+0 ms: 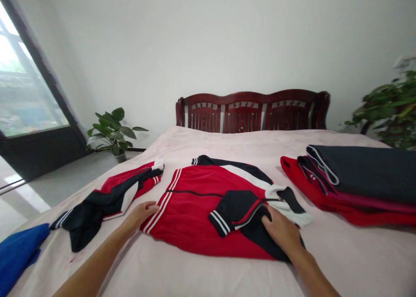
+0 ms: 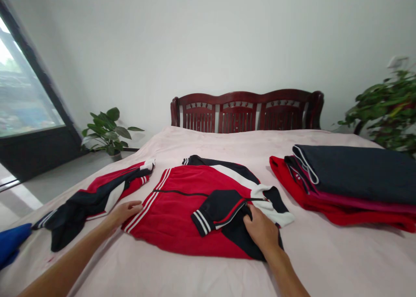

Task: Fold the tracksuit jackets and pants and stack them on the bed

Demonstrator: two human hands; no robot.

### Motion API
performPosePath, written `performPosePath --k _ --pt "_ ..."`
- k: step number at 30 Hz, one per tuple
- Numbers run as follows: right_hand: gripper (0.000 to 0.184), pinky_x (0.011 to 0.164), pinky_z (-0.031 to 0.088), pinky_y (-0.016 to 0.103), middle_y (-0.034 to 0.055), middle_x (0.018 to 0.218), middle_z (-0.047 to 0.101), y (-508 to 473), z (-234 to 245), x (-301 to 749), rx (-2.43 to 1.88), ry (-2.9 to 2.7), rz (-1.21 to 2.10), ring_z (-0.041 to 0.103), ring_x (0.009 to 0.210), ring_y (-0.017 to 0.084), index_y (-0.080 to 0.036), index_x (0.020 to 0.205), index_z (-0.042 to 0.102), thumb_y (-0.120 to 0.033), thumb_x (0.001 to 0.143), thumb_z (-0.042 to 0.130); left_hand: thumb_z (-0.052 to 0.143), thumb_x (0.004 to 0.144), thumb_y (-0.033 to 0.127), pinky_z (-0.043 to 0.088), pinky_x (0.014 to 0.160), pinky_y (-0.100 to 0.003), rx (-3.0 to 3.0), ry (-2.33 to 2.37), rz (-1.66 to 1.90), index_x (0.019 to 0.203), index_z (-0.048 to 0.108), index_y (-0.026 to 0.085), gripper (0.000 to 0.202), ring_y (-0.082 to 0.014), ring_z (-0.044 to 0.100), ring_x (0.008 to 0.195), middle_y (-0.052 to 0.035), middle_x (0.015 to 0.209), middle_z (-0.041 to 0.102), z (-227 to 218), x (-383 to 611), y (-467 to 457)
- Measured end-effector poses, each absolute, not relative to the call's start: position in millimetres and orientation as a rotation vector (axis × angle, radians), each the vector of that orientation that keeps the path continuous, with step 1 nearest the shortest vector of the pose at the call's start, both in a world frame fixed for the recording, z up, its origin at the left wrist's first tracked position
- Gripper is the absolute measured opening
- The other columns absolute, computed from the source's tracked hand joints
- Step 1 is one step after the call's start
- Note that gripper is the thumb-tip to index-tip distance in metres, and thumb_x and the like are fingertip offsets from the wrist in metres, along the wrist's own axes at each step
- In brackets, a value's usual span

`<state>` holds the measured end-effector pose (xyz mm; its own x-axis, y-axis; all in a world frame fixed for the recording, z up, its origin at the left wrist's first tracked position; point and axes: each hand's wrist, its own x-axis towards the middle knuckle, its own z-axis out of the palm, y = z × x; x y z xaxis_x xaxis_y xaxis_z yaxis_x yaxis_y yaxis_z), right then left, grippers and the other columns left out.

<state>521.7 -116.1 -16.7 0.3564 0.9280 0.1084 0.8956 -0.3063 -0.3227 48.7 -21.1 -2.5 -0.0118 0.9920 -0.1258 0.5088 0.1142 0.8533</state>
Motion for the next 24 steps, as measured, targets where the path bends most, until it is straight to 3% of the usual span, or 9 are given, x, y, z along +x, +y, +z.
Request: performPosePath --k 3,7,10,17,21,24 --pt "0.045 0.088 0.046 0.039 0.0107 0.125 0.068 -117 -20 524 -2.263 -1.609 0.116 0.065 0.110 0.029 -0.023 0.129 0.059 -0.031 0.089 0.042 0.062 0.074 0.041 0.055 0.069 -0.034 1.579 1.686 0.732 0.083 0.071 0.017 0.027 -0.0260 0.071 0.075 -0.0031 0.072 0.074 -4 60 -14" --pt "0.043 0.086 0.047 0.036 0.0084 0.121 0.070 -118 -21 525 -2.239 -1.594 0.105 0.066 0.107 0.027 -0.026 0.128 0.060 -0.031 0.089 0.044 0.056 0.079 0.030 0.049 0.080 -0.032 1.896 1.850 0.906 0.099 0.070 0.021 0.026 -0.0223 0.067 0.087 -0.0037 0.093 0.071 -9 66 -15" --pt "0.044 0.086 0.047 0.038 0.0101 0.123 0.069 -118 -20 525 -2.254 -1.592 0.142 0.066 0.108 0.029 -0.024 0.129 0.059 -0.032 0.089 0.042 0.046 0.088 0.030 0.048 0.080 -0.030 2.233 1.885 0.947 0.100 0.068 0.022 0.027 -0.0192 0.065 0.085 -0.0054 0.099 0.066 -15 68 -21" --pt "0.046 0.089 0.046 0.040 0.0111 0.127 0.067 -118 -19 525 -2.239 -1.595 0.189 0.064 0.112 0.030 -0.023 0.132 0.057 -0.032 0.090 0.041 0.034 0.095 0.022 0.044 0.071 -0.025 2.516 1.810 0.550 0.099 0.062 0.026 0.028 -0.0145 0.064 0.082 -0.0021 0.103 0.061 -22 76 -32" --pt "0.044 0.090 0.045 0.040 0.0093 0.127 0.067 -117 -21 526 -2.243 -1.599 0.189 0.064 0.112 0.029 -0.024 0.131 0.057 -0.032 0.090 0.041 0.034 0.093 0.021 0.047 0.078 -0.028 2.431 1.739 0.569 0.097 0.059 0.026 0.026 -0.0156 0.064 0.084 -0.0022 0.103 0.062 -23 75 -30" --pt "0.043 0.091 0.045 0.039 0.0090 0.130 0.065 -119 -18 523 -2.242 -1.619 0.186 0.062 0.116 0.029 -0.024 0.131 0.055 -0.035 0.091 0.042 0.039 0.090 0.026 0.049 0.090 -0.034 2.313 1.612 0.760 0.104 0.060 0.024 0.025 -0.0193 0.064 0.097 -0.0049 0.108 0.065 -23 66 -30"
